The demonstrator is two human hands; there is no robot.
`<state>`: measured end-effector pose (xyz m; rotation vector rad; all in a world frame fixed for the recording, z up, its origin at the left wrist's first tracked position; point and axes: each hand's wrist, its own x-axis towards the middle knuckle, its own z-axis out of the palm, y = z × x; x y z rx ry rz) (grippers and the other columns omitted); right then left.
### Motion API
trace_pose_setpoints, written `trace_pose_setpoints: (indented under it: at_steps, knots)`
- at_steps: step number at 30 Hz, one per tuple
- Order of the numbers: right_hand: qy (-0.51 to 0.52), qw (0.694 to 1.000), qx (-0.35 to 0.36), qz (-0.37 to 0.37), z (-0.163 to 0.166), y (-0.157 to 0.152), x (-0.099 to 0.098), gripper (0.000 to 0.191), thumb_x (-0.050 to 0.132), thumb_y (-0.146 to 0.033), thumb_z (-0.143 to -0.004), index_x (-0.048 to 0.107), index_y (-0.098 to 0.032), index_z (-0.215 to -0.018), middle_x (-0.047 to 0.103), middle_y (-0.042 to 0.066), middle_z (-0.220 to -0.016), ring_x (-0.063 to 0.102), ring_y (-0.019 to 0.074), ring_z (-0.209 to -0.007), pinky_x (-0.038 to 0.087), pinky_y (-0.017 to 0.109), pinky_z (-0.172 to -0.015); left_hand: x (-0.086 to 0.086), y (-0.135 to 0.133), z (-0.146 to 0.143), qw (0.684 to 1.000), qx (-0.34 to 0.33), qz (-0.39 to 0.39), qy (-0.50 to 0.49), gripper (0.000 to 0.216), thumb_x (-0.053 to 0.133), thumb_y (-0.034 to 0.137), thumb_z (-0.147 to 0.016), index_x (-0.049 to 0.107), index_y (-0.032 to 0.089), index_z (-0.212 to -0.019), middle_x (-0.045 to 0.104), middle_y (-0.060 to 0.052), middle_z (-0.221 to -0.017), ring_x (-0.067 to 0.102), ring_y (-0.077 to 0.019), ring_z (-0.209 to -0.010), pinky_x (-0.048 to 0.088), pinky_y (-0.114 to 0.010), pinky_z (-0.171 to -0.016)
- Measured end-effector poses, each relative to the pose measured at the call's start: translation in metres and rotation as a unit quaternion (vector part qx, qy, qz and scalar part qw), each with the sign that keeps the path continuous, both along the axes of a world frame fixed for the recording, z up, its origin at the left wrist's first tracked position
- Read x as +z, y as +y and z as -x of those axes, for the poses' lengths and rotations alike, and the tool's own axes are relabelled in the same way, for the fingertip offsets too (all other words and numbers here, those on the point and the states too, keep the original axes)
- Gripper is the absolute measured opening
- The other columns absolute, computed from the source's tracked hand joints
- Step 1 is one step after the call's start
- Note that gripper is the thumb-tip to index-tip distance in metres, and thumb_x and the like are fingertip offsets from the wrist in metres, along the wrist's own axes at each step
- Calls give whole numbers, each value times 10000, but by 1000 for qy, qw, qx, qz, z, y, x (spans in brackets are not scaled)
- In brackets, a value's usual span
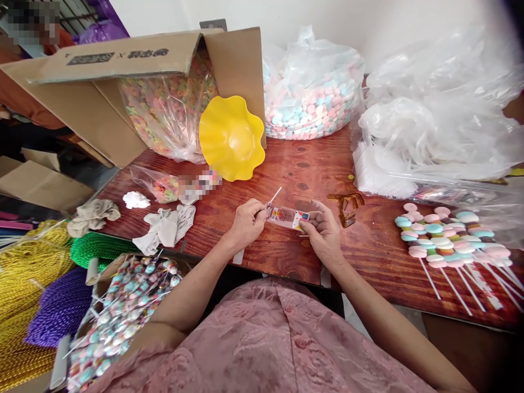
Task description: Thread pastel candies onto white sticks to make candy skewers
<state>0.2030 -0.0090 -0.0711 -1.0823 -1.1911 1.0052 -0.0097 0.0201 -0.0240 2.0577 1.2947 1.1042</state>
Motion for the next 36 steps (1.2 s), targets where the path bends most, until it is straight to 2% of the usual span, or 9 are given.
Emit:
trace_pose_setpoints:
  at_steps: [11, 24, 36]
  knots:
    - [-30, 998, -39, -26, 1, -1, 1, 519, 677, -317, -825, 455, -284, -1292, 627, -5, -902, 644, 142, -765, 571, 294, -642, 2, -1, -1, 999, -4, -31, -19, 223, 507, 154, -896, 604, 173, -696, 583, -22, -725, 533, -121, -675, 428, -259, -658]
    - [-8, 999, -12, -35, 2, -2, 2, 506, 673, -297, -825, 468, -296, -1288, 600, -10, -916, 584, 114, -717, 511, 242, -561, -5, 2, 3, 1000, 1, -19, 0, 224, 515, 140, -868, 601, 174, -663, 587, -11, -692, 540, -118, -649, 411, -245, -619]
    - [1, 999, -14, -53, 0, -1, 0, 498, 668, -294, -843, 460, -301, -1296, 591, -10, -920, 602, 116, -738, 513, 252, -601, 1, -3, -2, 998, 13, -59, 5, 188, 525, 160, -894, 644, 164, -748, 618, -27, -753, 565, -124, -713, 448, -246, -679]
